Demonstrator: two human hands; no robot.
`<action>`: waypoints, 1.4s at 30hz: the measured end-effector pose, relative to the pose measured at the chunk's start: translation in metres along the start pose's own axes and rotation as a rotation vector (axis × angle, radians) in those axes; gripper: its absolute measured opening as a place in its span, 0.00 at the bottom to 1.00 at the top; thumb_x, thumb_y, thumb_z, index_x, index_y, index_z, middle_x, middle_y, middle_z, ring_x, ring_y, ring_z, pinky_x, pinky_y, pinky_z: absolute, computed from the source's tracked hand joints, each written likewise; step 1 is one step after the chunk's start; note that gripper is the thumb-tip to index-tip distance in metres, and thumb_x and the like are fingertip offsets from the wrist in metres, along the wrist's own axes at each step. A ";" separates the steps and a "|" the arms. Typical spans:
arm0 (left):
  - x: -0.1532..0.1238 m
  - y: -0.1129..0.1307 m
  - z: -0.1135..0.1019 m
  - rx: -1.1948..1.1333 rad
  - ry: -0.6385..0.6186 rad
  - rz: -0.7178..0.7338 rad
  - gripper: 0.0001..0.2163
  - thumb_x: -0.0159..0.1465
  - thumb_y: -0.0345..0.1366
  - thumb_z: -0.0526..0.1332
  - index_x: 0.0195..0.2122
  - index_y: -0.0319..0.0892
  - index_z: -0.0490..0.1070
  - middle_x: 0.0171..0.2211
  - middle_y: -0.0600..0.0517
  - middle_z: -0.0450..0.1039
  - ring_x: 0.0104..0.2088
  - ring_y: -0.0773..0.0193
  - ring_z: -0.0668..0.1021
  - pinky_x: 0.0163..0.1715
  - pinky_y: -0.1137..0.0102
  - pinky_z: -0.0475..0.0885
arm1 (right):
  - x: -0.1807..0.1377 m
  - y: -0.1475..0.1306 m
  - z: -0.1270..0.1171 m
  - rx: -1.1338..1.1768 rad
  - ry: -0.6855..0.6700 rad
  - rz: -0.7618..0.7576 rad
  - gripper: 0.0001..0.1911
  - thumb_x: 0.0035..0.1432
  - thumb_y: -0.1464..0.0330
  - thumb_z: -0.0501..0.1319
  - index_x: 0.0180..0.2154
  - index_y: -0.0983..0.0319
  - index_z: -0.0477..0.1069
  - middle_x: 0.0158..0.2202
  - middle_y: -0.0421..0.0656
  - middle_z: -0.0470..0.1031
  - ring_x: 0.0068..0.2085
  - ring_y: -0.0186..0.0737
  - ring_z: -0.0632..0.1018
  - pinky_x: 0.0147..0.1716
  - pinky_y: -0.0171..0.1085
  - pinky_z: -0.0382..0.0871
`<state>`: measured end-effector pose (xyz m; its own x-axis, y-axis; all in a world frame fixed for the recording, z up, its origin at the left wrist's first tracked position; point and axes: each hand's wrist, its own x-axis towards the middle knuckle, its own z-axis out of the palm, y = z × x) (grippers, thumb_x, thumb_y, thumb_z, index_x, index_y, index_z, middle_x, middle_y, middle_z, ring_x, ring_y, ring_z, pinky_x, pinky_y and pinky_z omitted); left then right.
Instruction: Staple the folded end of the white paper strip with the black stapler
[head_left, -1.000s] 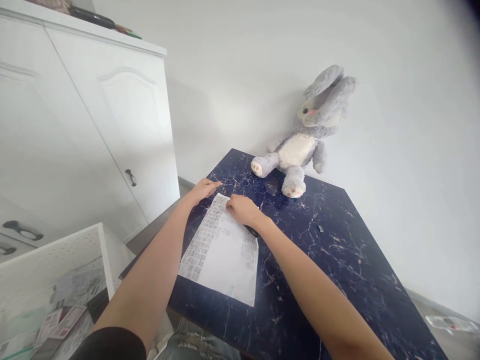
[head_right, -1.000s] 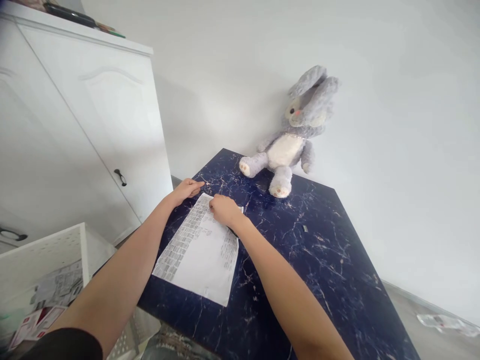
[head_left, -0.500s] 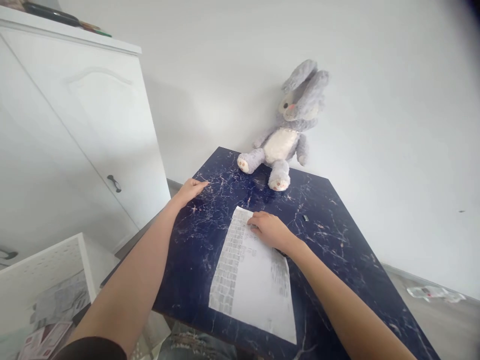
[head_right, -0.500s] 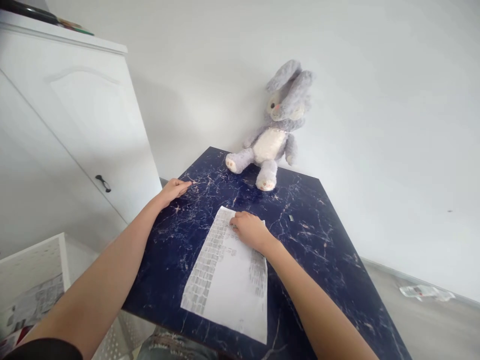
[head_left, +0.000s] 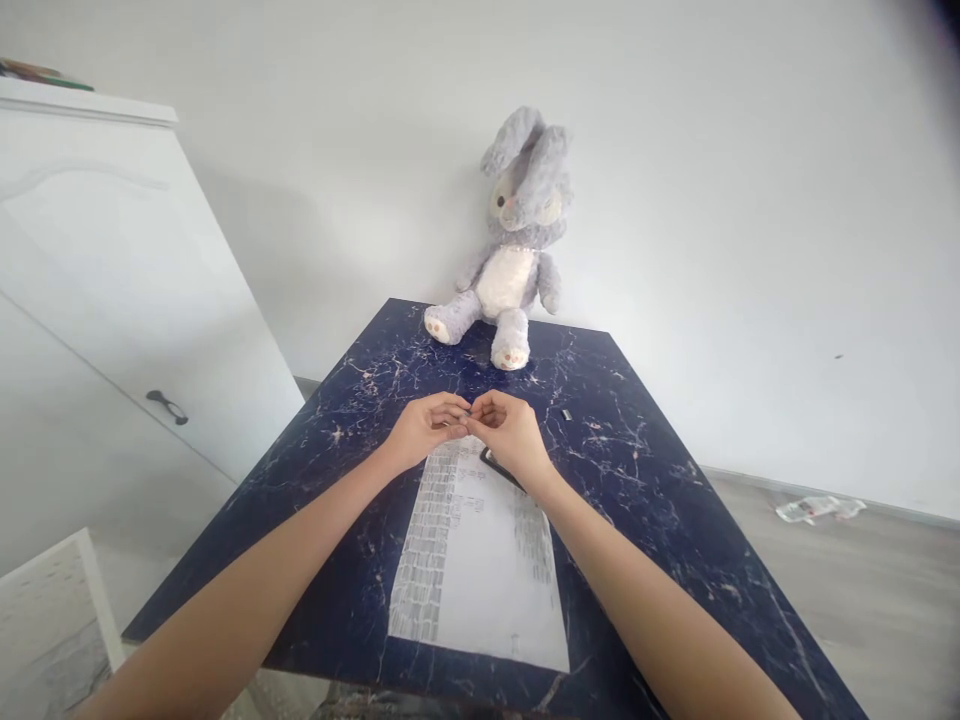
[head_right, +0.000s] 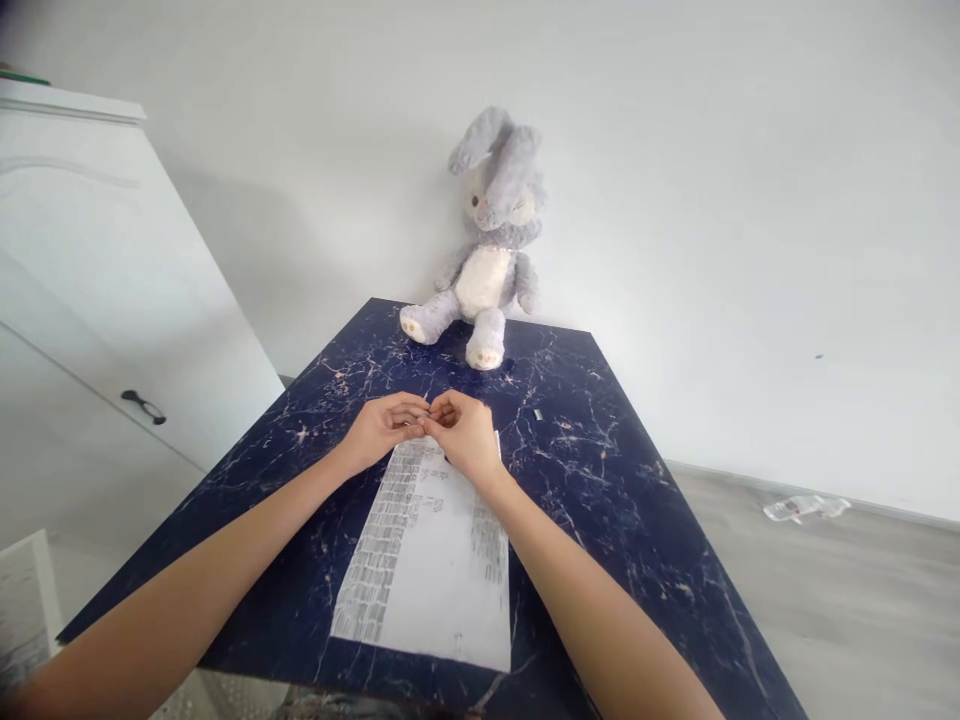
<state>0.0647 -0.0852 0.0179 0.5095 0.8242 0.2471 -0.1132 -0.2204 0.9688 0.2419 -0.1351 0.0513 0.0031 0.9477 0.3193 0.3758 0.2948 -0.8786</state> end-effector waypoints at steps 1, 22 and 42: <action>0.000 -0.001 0.002 -0.043 0.042 -0.004 0.19 0.54 0.42 0.75 0.44 0.42 0.77 0.39 0.46 0.81 0.38 0.57 0.83 0.44 0.61 0.79 | 0.000 -0.001 0.002 0.056 0.024 0.033 0.08 0.56 0.63 0.67 0.31 0.60 0.72 0.29 0.41 0.78 0.29 0.38 0.79 0.30 0.35 0.73; -0.011 0.008 0.006 0.157 -0.013 0.104 0.18 0.67 0.40 0.63 0.58 0.46 0.73 0.43 0.48 0.76 0.40 0.61 0.83 0.47 0.60 0.80 | -0.063 0.029 -0.039 -0.640 -0.107 0.082 0.11 0.63 0.70 0.61 0.48 0.60 0.72 0.38 0.47 0.78 0.37 0.46 0.79 0.38 0.40 0.69; -0.011 -0.001 0.010 0.491 -0.190 0.074 0.05 0.57 0.38 0.72 0.32 0.42 0.82 0.34 0.49 0.82 0.35 0.59 0.83 0.41 0.66 0.77 | -0.060 0.043 -0.043 -0.409 -0.176 -0.081 0.16 0.63 0.68 0.64 0.52 0.56 0.72 0.44 0.44 0.79 0.42 0.45 0.78 0.44 0.42 0.69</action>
<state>0.0674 -0.0992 0.0145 0.6658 0.6984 0.2625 0.2345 -0.5299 0.8150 0.2979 -0.1845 0.0098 -0.1860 0.9404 0.2848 0.7037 0.3298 -0.6293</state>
